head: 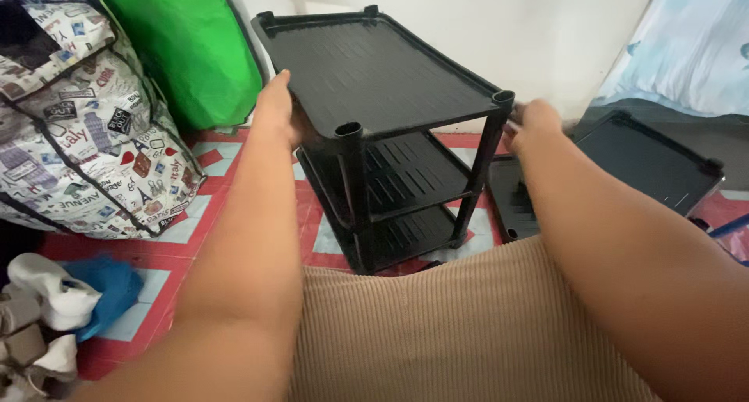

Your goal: The person assembles a black plastic three-tier shelving unit by inserting vertical support poles into the shelf trays and securing them. They handle multiple shelf trays and poles, aligning and pressing components together to form the structure.

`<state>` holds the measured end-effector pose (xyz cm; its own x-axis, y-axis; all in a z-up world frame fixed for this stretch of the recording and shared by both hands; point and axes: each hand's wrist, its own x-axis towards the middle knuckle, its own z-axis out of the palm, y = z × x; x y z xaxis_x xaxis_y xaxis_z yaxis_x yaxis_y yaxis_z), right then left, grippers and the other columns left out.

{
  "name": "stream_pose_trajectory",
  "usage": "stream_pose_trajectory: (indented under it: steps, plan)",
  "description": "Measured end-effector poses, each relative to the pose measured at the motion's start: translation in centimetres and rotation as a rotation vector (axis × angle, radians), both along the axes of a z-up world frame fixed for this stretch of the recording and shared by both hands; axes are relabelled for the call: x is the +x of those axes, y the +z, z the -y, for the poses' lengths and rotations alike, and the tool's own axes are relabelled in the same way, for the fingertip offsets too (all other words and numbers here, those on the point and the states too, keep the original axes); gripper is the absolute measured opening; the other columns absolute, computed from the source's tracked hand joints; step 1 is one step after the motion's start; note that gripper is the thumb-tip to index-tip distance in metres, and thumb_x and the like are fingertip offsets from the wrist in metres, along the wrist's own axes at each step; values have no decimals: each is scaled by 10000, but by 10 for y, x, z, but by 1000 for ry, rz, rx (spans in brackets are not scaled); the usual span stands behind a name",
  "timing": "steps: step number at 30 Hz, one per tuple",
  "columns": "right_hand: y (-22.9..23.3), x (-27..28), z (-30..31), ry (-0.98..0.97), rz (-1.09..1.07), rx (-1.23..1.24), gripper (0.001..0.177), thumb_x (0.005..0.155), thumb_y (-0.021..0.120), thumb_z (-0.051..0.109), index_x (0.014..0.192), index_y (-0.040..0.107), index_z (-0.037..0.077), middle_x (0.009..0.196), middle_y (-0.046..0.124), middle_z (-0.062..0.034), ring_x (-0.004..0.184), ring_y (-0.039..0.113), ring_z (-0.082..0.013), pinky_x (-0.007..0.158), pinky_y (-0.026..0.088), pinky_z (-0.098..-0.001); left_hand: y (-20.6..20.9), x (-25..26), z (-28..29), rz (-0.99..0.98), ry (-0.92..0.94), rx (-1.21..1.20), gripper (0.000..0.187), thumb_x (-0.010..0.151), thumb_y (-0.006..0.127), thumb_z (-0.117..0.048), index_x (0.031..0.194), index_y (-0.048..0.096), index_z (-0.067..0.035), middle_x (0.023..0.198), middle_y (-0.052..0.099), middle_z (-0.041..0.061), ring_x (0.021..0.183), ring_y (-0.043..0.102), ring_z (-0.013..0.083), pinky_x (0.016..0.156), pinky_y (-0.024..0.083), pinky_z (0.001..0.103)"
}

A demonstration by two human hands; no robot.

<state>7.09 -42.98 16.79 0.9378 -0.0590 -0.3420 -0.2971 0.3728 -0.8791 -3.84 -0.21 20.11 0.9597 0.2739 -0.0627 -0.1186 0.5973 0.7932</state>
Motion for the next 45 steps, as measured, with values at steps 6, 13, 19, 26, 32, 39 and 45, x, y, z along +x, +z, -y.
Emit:
stream_pose_trajectory:
  steps: [6,13,19,26,32,39,45]
  plan:
    - [26,-25,-11,49,109,-237,372,928,532,513,1053,639,180,1076,618,-17,961,544,-232,810,427,-511,18,-21,35,-327,93,470,492,949,555,-270,1340,539,28,1379,588,212,1237,600,383,1031,481,580]
    - [16,-18,-17,114,91,-170,409,898,642,476,1126,595,140,1030,589,-41,959,576,-234,858,497,-606,2,-7,35,-386,206,668,475,953,566,-293,1271,585,59,1305,620,203,1137,618,322,941,499,456]
    - [14,-37,-20,191,38,-218,597,847,543,616,1235,564,164,1145,656,-100,1073,628,-286,890,394,-665,6,-13,37,-419,193,693,426,955,487,-264,1202,605,63,1186,623,184,1052,587,298,858,515,496]
    - [7,-28,-11,326,65,-134,728,967,575,641,1381,499,47,1266,586,-263,1086,549,-321,1071,204,-595,15,-19,48,-348,188,527,420,955,498,-238,1214,572,84,1181,632,214,1025,636,337,884,534,490]
    - [8,-24,-7,282,35,-211,581,944,540,575,1306,503,123,1216,602,-248,1129,579,-411,1015,420,-717,9,-12,49,-353,229,603,418,924,488,-179,1224,573,100,1204,643,213,1047,649,320,886,541,462]
    - [5,-29,-15,207,70,-236,555,930,539,574,1288,540,150,1190,662,-185,1159,602,-365,1032,367,-738,21,-32,48,-300,58,606,416,912,534,-290,1159,625,33,1064,700,173,896,692,328,806,596,582]
    - [-7,-12,-16,210,68,-88,571,944,628,600,1284,558,147,1183,595,-133,1112,543,-310,1015,400,-594,33,-88,73,-402,-127,540,448,855,644,-506,1057,675,-107,854,741,100,734,704,287,668,555,484]
